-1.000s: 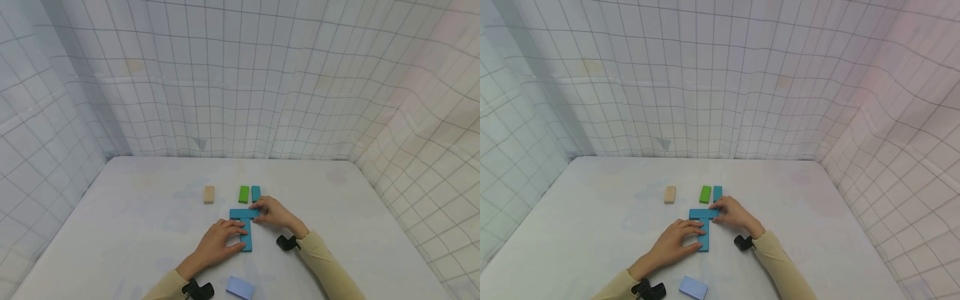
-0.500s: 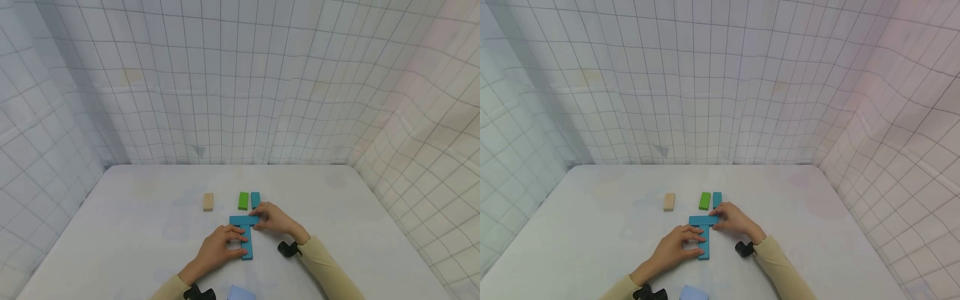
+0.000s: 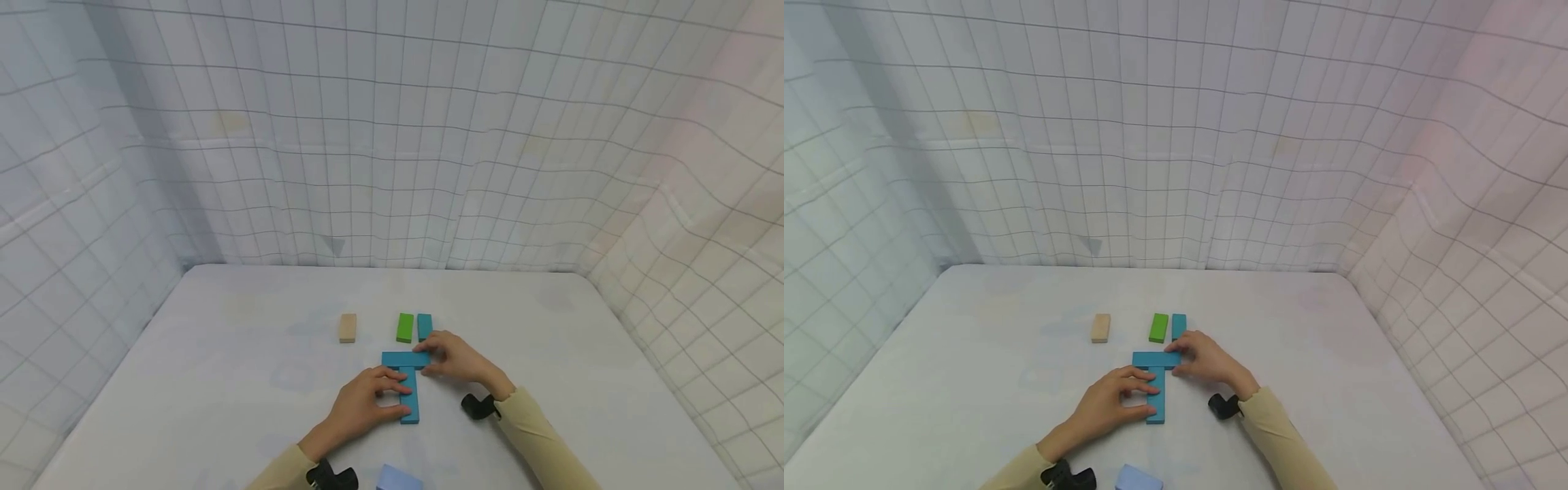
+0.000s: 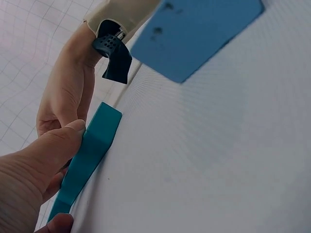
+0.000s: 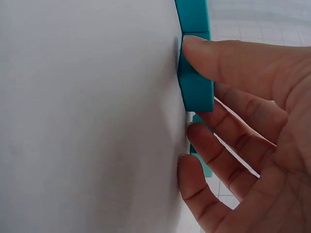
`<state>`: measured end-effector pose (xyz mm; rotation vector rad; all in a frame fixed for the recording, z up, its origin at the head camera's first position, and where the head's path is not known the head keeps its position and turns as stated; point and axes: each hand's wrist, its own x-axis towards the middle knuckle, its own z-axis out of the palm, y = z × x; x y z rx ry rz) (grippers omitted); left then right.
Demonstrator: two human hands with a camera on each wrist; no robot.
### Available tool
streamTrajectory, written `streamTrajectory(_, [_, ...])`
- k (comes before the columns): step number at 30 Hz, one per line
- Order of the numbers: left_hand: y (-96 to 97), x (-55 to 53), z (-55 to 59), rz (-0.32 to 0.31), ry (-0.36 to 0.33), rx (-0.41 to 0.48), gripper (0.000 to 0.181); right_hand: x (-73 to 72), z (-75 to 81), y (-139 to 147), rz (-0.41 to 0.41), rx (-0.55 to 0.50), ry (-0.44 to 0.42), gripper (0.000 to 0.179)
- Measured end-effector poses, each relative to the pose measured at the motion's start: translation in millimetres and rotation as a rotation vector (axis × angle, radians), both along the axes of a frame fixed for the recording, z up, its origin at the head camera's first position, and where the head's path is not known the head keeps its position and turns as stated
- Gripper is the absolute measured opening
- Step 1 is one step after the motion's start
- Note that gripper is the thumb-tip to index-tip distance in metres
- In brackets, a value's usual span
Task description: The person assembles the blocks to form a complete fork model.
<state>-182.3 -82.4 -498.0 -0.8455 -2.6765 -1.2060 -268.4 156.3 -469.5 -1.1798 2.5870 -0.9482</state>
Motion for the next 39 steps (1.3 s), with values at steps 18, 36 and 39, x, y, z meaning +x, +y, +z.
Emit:
streamTrajectory(18, [1.9,-1.8,-0.3,-0.013,-0.026,0.029,0.031,27.6,14.2,18,-0.021,-0.127,0.064,0.026])
streamTrajectory(36, [0.6,-3.0,-3.1,-0.006,0.001,0.044,0.029,103.4,19.7,-24,0.322,0.077,-0.031,0.032])
streamTrajectory(39, [0.5,-2.8,-3.5,-0.004,-0.005,0.047,0.030,108.6,18.4,-28,0.332,0.154,-0.023,0.034])
